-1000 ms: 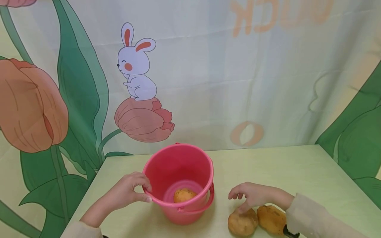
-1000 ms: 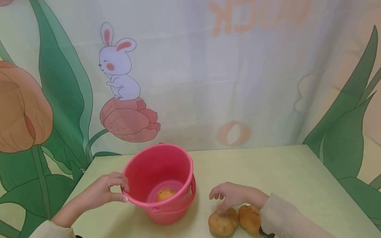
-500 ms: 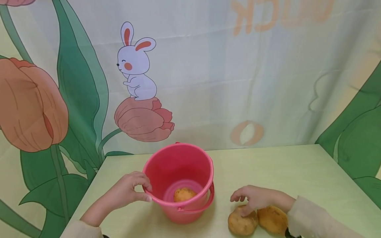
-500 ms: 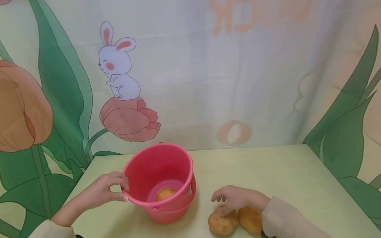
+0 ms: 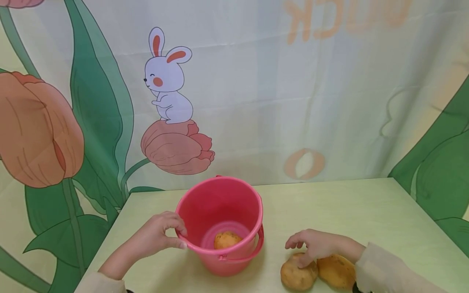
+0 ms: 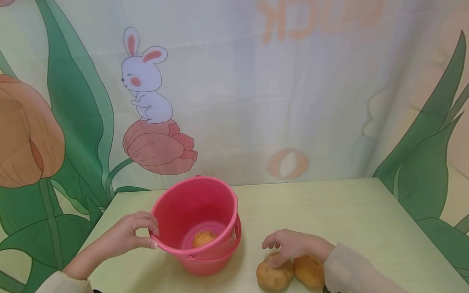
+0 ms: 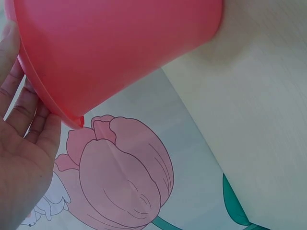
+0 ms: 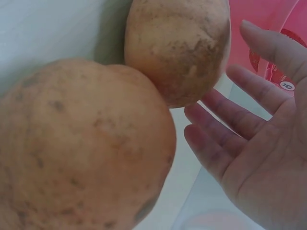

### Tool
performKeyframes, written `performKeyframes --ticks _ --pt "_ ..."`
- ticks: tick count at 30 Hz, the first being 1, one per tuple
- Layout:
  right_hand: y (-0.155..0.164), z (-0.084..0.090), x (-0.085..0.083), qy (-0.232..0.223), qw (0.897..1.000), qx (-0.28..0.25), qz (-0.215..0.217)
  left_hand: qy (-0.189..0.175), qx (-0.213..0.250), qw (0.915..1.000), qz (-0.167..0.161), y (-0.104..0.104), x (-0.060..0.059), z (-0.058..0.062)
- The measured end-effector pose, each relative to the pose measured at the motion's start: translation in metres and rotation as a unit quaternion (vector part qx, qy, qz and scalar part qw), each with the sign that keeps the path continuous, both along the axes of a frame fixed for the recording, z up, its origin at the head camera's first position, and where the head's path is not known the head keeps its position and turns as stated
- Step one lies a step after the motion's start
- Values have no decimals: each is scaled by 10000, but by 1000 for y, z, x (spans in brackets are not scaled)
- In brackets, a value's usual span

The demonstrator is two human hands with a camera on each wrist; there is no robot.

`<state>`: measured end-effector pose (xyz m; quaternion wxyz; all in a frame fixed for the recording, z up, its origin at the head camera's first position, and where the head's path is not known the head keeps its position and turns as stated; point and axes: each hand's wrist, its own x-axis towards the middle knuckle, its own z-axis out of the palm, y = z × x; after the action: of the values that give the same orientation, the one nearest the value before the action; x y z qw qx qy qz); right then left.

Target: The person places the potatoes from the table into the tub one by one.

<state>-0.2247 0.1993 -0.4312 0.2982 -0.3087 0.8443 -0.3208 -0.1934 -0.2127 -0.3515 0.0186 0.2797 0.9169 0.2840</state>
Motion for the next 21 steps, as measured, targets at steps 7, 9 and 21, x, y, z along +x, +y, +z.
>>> performKeyframes --ticks 7,9,21 --pt "3 1 4 -166 9997 -23 -164 -39 -4 10000 36 0 0 -1" --pt "3 0 4 -236 9995 -22 -198 -73 -3 10000 46 0 0 -1" --pt "7 -4 7 -388 9985 293 -254 -59 -20 9999 98 1 1 0"
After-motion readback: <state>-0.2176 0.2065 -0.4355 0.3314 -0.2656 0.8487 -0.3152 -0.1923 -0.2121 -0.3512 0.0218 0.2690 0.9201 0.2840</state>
